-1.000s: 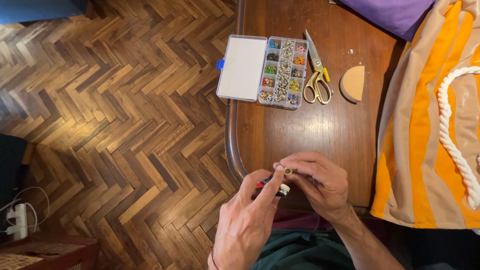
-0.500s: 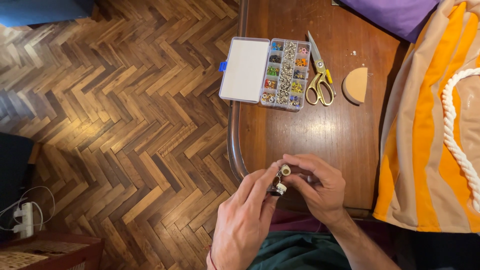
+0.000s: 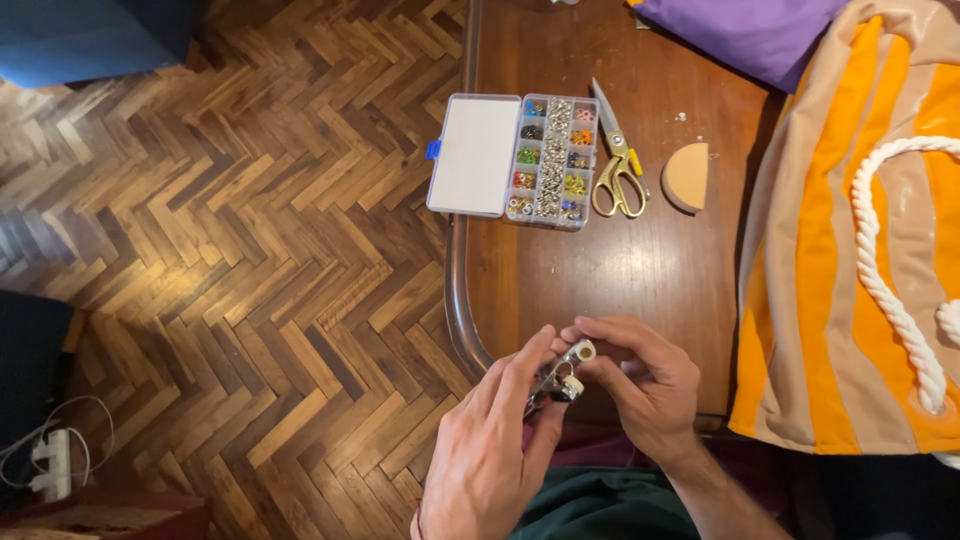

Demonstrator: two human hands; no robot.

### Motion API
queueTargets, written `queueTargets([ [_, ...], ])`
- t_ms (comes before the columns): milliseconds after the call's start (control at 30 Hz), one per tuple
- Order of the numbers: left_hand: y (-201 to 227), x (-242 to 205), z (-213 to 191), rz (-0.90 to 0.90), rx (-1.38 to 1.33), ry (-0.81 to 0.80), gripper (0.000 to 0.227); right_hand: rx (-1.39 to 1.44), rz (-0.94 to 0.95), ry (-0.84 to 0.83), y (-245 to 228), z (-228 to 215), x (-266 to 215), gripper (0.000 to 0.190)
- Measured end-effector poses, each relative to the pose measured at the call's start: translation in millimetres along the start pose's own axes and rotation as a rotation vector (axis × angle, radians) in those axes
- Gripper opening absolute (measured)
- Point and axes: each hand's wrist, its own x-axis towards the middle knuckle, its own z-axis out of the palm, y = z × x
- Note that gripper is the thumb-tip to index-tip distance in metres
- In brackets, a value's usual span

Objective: Assembling a bag by punching holes and preparing to install eyelets

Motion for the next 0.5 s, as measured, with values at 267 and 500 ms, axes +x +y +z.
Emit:
queueTargets([
  [267, 23, 6, 1, 0.115, -0.052, -0.033, 0.052, 0.290, 0.052, 0.007, 0, -23, -35, 0.059],
  [500, 53, 13, 10, 0.197, -0.249, -0.107, 0.033, -0.016, -0.003, -0.023, -9, -49, -76, 0.042],
])
